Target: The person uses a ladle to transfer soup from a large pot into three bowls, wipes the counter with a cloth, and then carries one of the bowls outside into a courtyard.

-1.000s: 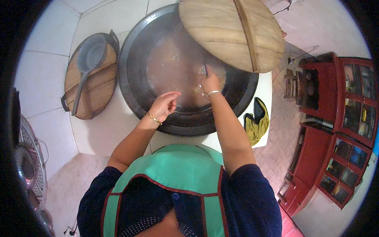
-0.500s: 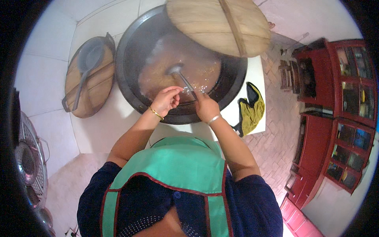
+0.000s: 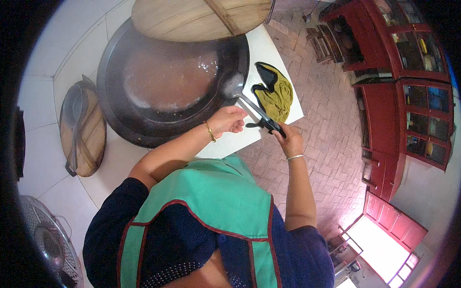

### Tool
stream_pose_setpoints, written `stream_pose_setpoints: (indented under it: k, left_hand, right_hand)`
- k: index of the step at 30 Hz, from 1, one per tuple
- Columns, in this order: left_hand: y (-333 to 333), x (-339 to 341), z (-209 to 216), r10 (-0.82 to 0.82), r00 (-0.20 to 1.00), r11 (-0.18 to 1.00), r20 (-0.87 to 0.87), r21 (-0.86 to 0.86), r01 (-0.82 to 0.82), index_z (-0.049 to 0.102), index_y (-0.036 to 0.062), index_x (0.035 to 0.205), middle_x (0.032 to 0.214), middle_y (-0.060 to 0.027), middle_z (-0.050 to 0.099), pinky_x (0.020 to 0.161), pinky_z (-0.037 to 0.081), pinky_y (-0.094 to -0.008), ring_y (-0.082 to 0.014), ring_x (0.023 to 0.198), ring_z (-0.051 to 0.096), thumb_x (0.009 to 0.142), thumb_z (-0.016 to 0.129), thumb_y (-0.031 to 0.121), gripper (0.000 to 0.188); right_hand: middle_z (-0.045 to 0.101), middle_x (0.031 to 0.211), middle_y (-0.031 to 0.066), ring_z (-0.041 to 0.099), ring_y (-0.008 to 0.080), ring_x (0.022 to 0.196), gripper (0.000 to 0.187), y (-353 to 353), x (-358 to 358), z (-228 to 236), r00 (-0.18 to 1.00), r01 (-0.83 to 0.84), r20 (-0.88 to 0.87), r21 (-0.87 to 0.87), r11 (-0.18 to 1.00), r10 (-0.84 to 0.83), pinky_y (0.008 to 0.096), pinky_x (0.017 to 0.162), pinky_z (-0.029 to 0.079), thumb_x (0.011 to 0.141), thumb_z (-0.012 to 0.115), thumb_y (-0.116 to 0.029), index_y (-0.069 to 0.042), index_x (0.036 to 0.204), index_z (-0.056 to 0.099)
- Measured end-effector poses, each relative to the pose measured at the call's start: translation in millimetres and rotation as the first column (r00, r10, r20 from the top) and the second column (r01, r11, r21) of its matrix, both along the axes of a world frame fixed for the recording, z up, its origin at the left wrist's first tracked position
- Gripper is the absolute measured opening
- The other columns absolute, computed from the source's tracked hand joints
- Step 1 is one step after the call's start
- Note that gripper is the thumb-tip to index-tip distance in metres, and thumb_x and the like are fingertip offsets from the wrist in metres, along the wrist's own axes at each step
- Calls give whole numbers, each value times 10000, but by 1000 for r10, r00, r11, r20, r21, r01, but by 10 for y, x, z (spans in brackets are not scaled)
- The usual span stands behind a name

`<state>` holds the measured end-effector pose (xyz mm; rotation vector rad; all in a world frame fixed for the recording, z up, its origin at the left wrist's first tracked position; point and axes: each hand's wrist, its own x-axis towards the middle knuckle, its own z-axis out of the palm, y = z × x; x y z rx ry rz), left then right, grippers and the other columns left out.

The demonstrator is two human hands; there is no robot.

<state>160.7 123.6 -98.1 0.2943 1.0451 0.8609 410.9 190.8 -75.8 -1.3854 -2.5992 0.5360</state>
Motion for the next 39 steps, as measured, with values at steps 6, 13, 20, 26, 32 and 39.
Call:
stream_pose_setpoints:
  k: [6,13,20,26,32,39]
  left_hand:
    - [299,-292,53,73,997,997,-13,-17,-74,541,56,972,757,-26,561,543,476,-224,-112,638,576,888,546,203,169]
    - [755,-1357,430,456,888,887,-55,104,-449,528,53,1038,803,-34,569,613,489,-230,-124,696,584,901,511,174,183]
    - [792,-1966,440,650,760,754,-18,142,-641,527,46,1052,820,-42,581,644,502,-257,-135,714,593,904,507,163,190]
    - [515,-1979,376,755,655,650,-12,143,-747,516,36,1088,896,-63,594,718,500,-281,-164,807,600,896,520,152,224]
    - [173,-1826,562,777,625,627,-79,185,-756,384,15,1281,1223,-129,474,907,439,-370,-232,1094,503,892,526,162,440]
    - [-424,-1694,494,713,691,700,-119,184,-690,271,15,1367,1333,-137,387,971,389,-417,-263,1224,396,894,517,181,558]
  right_hand:
    - [595,1004,134,576,295,895,302,143,-260,-38,998,56,7,91,994,-57,354,781,471,708,714,-137,-38,980,626]
    - [591,983,139,573,313,909,271,1563,-2447,255,854,-16,-517,99,995,65,357,819,461,755,663,-172,-58,999,629]
    - [575,983,199,562,343,912,355,2572,-3885,-220,978,-39,-191,206,978,80,403,811,457,683,686,-273,-29,935,630]
    - [562,848,198,548,361,816,268,2132,-3757,-81,981,-120,-144,65,991,128,417,739,458,671,671,-195,15,820,597]
    - [540,818,153,540,342,796,251,839,-3379,27,919,-194,-336,76,978,209,406,709,456,640,683,-126,-14,847,598]
    - [564,931,143,540,324,917,372,45,-3305,-101,925,-265,-268,57,963,271,391,788,459,664,682,-122,-43,1021,611]
